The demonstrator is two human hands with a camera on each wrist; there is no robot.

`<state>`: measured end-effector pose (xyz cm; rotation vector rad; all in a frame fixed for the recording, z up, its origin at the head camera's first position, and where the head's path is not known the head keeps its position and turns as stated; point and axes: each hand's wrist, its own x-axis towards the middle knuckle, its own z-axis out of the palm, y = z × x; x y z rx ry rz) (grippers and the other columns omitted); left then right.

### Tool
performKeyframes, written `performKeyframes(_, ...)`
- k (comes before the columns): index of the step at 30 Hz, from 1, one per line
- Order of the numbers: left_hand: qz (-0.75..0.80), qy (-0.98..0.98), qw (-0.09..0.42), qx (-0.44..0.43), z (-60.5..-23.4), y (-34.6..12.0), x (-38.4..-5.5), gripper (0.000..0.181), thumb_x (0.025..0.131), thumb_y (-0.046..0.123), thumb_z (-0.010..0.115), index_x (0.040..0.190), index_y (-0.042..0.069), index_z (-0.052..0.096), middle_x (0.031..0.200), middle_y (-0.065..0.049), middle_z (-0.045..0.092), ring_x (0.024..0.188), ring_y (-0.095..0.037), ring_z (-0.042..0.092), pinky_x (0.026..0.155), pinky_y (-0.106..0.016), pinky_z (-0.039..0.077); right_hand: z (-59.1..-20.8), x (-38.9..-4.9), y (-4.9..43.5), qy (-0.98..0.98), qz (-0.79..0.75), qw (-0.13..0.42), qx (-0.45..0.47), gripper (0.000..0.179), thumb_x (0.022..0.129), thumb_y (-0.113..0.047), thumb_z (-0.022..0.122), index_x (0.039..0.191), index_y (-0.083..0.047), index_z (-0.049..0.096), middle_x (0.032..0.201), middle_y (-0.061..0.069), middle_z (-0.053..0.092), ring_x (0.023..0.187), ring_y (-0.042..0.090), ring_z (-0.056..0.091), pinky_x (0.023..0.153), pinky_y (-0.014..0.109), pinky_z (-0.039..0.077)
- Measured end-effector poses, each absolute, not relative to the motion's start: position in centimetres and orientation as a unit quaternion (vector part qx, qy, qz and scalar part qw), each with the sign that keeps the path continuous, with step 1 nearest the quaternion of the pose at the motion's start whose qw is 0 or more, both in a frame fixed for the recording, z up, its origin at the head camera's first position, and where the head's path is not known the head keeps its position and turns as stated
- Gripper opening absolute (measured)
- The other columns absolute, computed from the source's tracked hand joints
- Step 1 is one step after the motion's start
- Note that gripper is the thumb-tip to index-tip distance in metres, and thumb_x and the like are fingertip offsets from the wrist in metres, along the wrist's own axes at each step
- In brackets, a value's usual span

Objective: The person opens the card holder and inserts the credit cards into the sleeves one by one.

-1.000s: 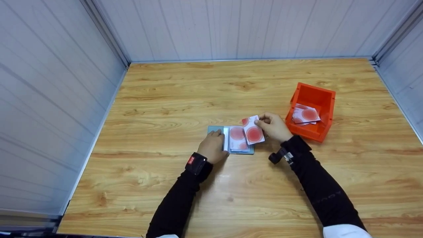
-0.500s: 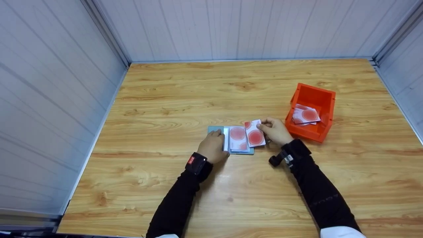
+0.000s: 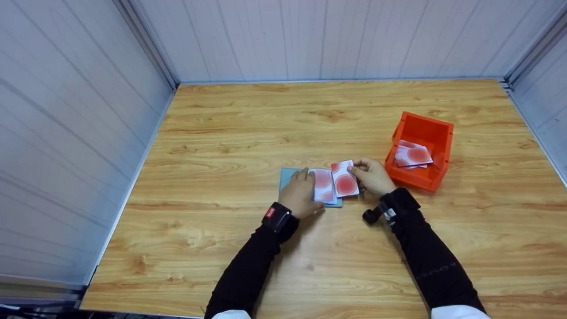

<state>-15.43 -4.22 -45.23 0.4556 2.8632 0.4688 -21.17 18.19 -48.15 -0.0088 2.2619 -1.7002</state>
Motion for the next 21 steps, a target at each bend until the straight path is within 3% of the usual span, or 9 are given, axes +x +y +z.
performKeyframes(13, 0.134, 0.975, 0.112, 0.137, -45.7, -1.0, -16.7, 0.103, 0.075, 0.051, 0.080, 0.146, -0.009, 0.036, 0.152, -0.025, 0.038, 0.139, -0.037, 0.040, 0.113, -0.040, 0.040, -48.2, -21.0, 18.4, 0.765, -0.624, 0.159, 0.004, 0.022, 0.098, -0.012, 0.056, 0.113, 0.003, 0.055, 0.077, -0.010, 0.060, 0.061, 0.001, 0.055, 0.055, 0.016, 0.048)
performKeyframes(21, 0.207, 0.959, 0.132, 0.142, -45.2, -1.7, -16.6, 0.091, 0.082, 0.041, 0.074, 0.147, -0.009, 0.034, 0.152, -0.027, 0.037, 0.140, -0.039, 0.038, 0.118, -0.041, 0.033, -48.3, -21.1, 18.8, 0.777, -0.611, 0.150, -0.005, 0.023, 0.098, -0.015, 0.057, 0.111, 0.004, 0.056, 0.073, -0.011, 0.062, 0.065, 0.001, 0.058, 0.059, 0.017, 0.051)
